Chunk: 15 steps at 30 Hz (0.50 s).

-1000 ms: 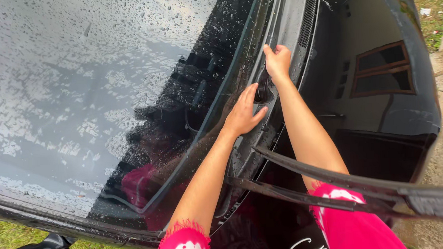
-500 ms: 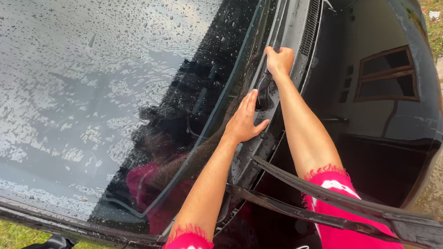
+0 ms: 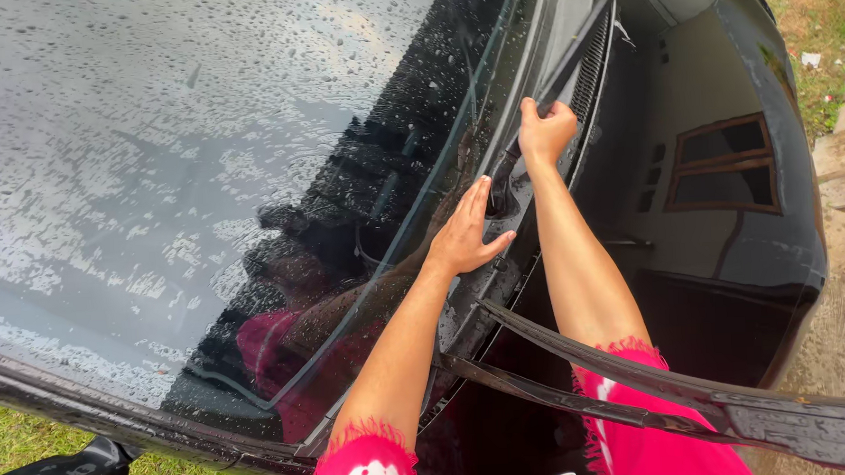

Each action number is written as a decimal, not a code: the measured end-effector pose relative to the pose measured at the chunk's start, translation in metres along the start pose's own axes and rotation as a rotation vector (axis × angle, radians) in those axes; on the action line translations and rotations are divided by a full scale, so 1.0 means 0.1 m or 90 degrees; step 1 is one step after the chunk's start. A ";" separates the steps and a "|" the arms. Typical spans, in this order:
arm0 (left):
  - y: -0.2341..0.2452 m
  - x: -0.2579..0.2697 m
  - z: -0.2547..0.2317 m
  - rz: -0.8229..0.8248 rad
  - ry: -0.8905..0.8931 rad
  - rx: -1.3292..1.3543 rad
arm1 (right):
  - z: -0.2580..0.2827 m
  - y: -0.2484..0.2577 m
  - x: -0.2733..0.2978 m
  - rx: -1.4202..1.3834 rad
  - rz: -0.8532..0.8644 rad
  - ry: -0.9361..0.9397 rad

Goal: The person lifts a car windshield wiper and scrubs the windshield with a sponge and soapy water from a bucket.

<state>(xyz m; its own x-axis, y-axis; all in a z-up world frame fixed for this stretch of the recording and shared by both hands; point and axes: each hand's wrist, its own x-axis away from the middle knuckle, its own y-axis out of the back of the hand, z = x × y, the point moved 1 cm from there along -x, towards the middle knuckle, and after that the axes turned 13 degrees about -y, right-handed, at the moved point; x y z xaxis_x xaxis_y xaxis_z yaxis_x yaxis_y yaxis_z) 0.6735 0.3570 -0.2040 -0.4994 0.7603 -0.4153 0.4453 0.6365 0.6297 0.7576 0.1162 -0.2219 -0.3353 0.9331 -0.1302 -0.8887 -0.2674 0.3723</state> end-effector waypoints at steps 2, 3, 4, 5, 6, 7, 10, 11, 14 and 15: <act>0.01 0.00 -0.01 -0.001 0.007 0.004 | 0.07 0.10 0.01 -0.036 0.016 0.017; 0.01 -0.01 -0.02 0.002 0.011 0.008 | 0.11 0.15 0.02 -0.072 0.028 0.030; 0.02 -0.03 -0.01 0.000 0.010 0.011 | 0.16 0.20 0.02 -0.070 0.027 0.032; 0.03 -0.02 -0.01 0.014 0.019 0.011 | 0.19 0.27 0.04 -0.044 0.027 0.034; 0.03 -0.01 -0.02 0.027 0.028 0.011 | 0.23 0.33 0.08 -0.018 0.027 0.036; 0.03 0.00 -0.04 0.027 0.027 0.015 | 0.26 0.40 0.11 -0.014 0.025 0.037; 0.07 -0.05 -0.05 0.047 0.061 0.025 | 0.40 0.50 0.17 -0.003 0.065 0.004; 0.07 -0.03 -0.06 0.033 0.046 0.023 | 0.42 0.53 0.21 0.005 0.065 0.012; 0.07 -0.02 -0.05 0.019 0.035 0.029 | 0.46 0.59 0.31 -0.006 0.069 0.024; 0.06 -0.01 -0.05 0.021 0.041 0.040 | 0.45 0.62 0.36 -0.022 0.073 0.025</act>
<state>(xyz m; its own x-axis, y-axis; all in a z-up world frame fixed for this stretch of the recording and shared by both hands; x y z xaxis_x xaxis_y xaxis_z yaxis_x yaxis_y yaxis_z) 0.6727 0.3592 -0.1969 -0.5295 0.7723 -0.3510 0.5069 0.6198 0.5990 0.7046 0.1439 -0.1617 -0.4464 0.8861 -0.1248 -0.8539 -0.3801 0.3556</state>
